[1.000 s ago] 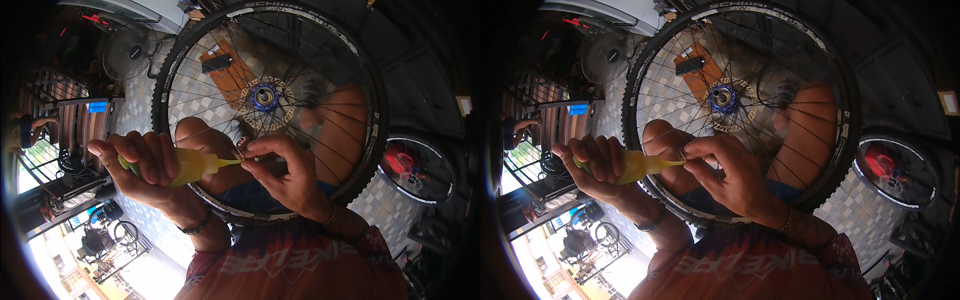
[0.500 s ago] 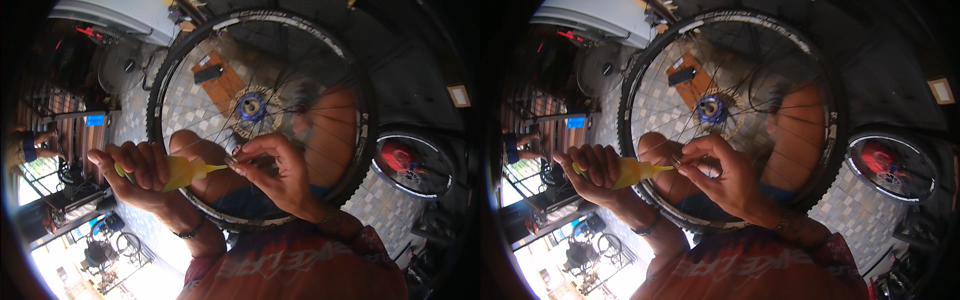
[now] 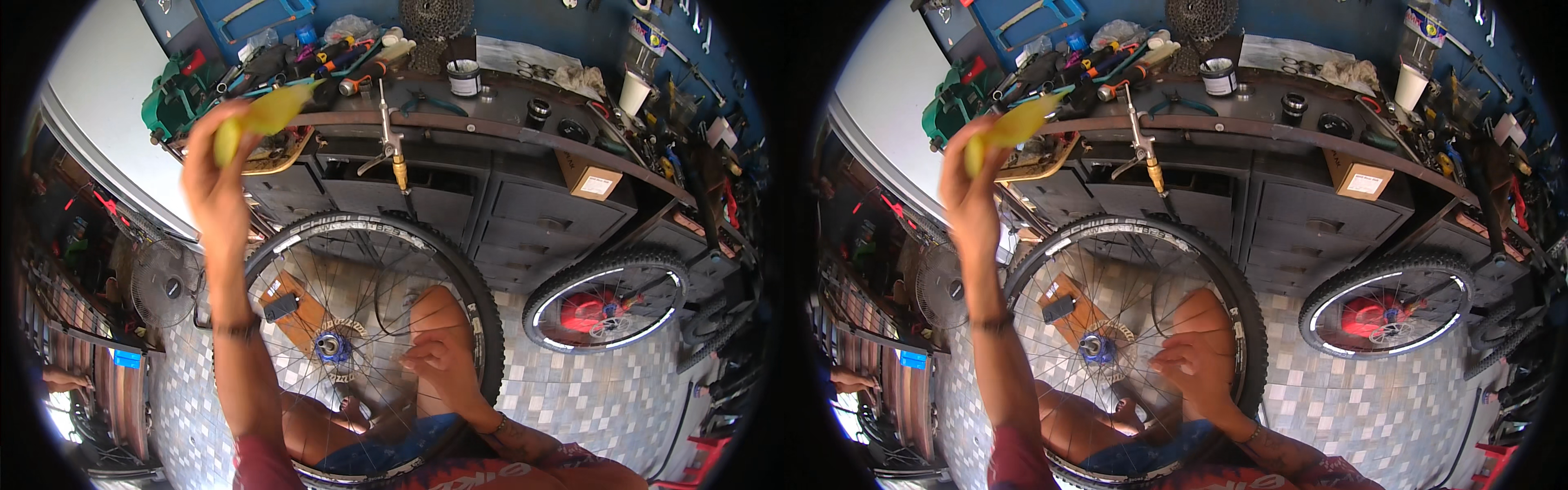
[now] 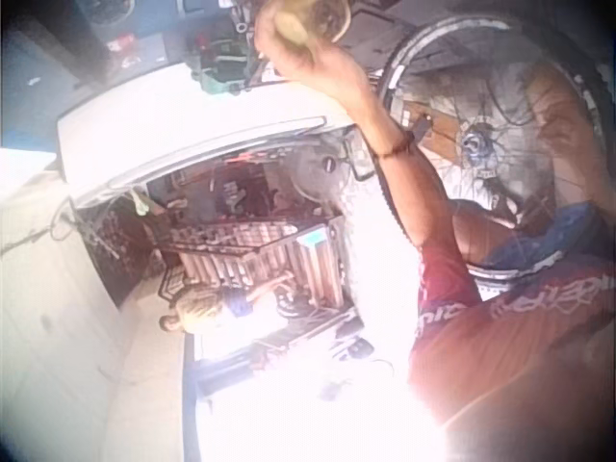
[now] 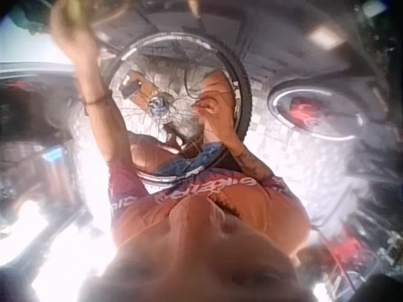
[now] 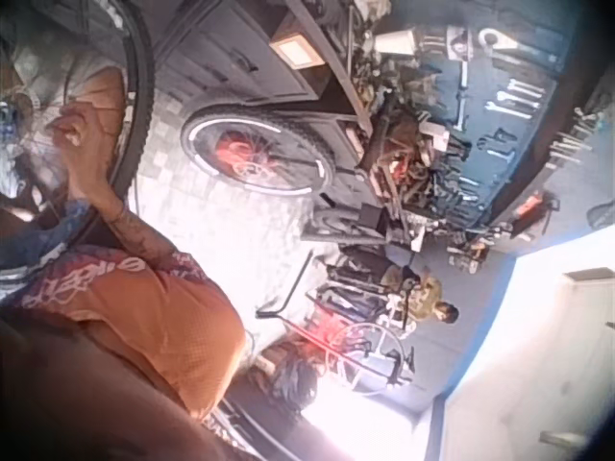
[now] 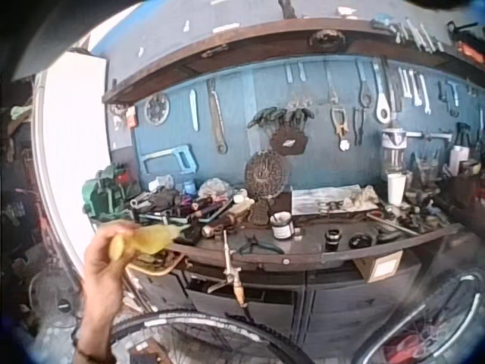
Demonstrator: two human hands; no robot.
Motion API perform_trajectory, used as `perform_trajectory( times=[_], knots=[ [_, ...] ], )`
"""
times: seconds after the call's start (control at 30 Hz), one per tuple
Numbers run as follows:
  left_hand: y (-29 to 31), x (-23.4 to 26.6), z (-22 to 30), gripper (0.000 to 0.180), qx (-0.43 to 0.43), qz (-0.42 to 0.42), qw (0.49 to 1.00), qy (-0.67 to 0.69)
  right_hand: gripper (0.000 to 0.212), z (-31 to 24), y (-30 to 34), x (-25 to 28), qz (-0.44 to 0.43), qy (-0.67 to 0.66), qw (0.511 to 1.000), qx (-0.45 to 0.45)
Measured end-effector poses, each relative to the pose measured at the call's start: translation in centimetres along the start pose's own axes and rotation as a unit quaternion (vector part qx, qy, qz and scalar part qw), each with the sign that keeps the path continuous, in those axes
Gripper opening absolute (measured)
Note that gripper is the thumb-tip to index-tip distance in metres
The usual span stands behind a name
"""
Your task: The person sits on the floor and works on a bicycle wheel hub. They use a small brush to apply lubricant to the hub, then insert a metal axle and a black plastic cap. They also apply lubricant to a small metal ring before placing it on the hub.
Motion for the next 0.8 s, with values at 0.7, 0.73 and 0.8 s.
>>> perform_trajectory(
  times=[0.7, 0.73, 0.8],
  knots=[
    [27.8, -1.4, 11.9, 0.034, 0.584, -0.058, 0.791, 0.176, 0.038, -1.5, -1.9, -3.0, -0.066, 0.004, 0.994, 0.086],
    [28.9, -1.6, 11.9, 0.032, 0.566, -0.009, 0.796, 0.215, 0.038, -1.2, -1.9, -3.5, -0.078, -0.006, 0.995, 0.056],
    [30.5, -1.1, 12.3, 0.028, 0.571, 0.050, 0.776, 0.263, 0.038, -0.2, -1.9, -4.1, -0.092, 0.004, 0.995, 0.032]
  ],
)
Point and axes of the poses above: each hand's wrist, its own y-axis away from the middle knuckle, its own x-axis out of the back of the hand, z = x × y, the point moved 4 cm from there along -y, towards the middle knuckle, and after that the axes turned 10 degrees about -x, right-handed, at the moved point
